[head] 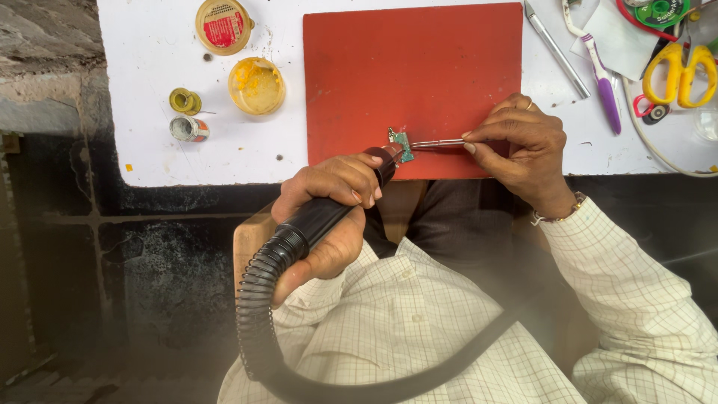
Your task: The person holds a hot air gun in one hand and tweezers in the other, directing heated air at a small green circuit board on a red mat while manipulating components on the board with the tweezers. They reposition the board and tools repeatedly, then set the board down and handle it by hand at the end.
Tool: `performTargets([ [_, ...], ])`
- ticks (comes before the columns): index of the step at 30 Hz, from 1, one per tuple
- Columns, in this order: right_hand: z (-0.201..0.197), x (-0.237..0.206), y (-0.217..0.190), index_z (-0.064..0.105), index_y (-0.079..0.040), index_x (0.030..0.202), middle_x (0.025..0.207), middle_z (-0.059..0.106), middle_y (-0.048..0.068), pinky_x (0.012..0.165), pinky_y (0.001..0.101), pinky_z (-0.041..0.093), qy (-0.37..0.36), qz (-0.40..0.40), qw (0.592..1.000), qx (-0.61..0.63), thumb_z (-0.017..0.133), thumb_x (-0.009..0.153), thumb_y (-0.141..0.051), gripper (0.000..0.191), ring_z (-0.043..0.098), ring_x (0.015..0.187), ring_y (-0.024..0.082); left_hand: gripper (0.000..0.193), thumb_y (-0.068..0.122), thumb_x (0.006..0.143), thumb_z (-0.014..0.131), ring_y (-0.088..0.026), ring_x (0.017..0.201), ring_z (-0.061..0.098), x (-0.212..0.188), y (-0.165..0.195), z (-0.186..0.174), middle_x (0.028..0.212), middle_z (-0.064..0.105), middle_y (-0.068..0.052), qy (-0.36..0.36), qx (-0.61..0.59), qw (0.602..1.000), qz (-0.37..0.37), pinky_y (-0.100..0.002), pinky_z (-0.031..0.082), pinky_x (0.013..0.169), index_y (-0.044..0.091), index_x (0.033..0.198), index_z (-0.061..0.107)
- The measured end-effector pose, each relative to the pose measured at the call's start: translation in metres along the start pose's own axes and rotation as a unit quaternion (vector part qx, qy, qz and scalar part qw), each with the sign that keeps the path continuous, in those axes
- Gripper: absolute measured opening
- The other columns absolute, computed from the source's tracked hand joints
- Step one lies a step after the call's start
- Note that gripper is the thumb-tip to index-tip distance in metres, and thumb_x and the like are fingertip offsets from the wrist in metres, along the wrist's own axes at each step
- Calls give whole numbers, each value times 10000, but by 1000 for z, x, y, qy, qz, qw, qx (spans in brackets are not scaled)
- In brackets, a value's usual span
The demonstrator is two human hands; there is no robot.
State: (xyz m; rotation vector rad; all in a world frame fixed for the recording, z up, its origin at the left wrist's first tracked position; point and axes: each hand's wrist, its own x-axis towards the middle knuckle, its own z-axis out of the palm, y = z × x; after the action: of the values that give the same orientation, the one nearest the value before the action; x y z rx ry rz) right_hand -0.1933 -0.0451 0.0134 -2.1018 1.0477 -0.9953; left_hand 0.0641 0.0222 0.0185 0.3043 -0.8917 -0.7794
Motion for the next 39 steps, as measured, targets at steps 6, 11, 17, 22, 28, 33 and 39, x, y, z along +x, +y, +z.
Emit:
performTargets([
  [6, -1, 0, 0, 764, -86, 924, 868, 738, 31, 892, 297, 500, -4, 1, 1000, 2, 819, 888, -23, 91, 651, 824, 137, 1047, 995, 653, 427, -283, 572, 627, 0, 1, -1, 683, 595, -159, -9, 7, 1000, -4, -512, 594, 772, -16, 881, 575],
  [11, -1, 0, -1, 766, -84, 929, 860, 735, 31, 889, 298, 499, -9, 5, 1000, 3, 820, 885, -30, 88, 648, 816, 131, 1012, 956, 646, 415, -290, 614, 624, 0, 0, -1, 679, 592, -157, -8, 7, 1000, 1, -511, 593, 768, -16, 877, 575],
  [17, -1, 0, -2, 765, -83, 939, 887, 741, 37, 886, 292, 496, 2, 7, 1000, 5, 815, 888, -16, 98, 647, 852, 146, 987, 947, 683, 444, -291, 609, 626, -1, -1, -1, 679, 593, -153, -8, 4, 1000, 3, -500, 598, 736, -12, 878, 569],
  [22, -1, 1, -2, 766, -85, 936, 876, 738, 36, 896, 297, 502, -3, 3, 1000, -1, 818, 883, -16, 101, 652, 839, 138, 1020, 972, 668, 435, -286, 583, 623, -1, 1, 0, 689, 591, -157, -7, 5, 1000, -2, -505, 592, 746, -17, 881, 571],
  [28, -1, 1, -1, 768, -93, 937, 870, 739, 28, 892, 295, 504, -7, 2, 1000, -1, 828, 889, -35, 97, 653, 838, 134, 1054, 987, 626, 385, -296, 612, 624, 0, 0, 2, 694, 598, -158, 2, 5, 1000, 6, -506, 597, 742, -20, 870, 580],
  [33, -2, 0, -1, 768, -98, 937, 876, 740, 25, 874, 288, 505, -8, 5, 1000, -4, 828, 891, -42, 95, 651, 846, 137, 1073, 1012, 632, 399, -280, 566, 625, 0, 0, 1, 696, 601, -157, 0, 4, 1000, -1, -506, 597, 747, -18, 872, 576],
  [39, -2, 0, 0, 767, -94, 929, 872, 741, 27, 876, 291, 502, -8, 3, 1000, -3, 826, 888, -32, 95, 658, 833, 132, 1063, 1006, 634, 410, -283, 574, 627, 0, 0, 1, 696, 596, -155, -6, 3, 1000, -2, -506, 596, 753, -16, 876, 575],
])
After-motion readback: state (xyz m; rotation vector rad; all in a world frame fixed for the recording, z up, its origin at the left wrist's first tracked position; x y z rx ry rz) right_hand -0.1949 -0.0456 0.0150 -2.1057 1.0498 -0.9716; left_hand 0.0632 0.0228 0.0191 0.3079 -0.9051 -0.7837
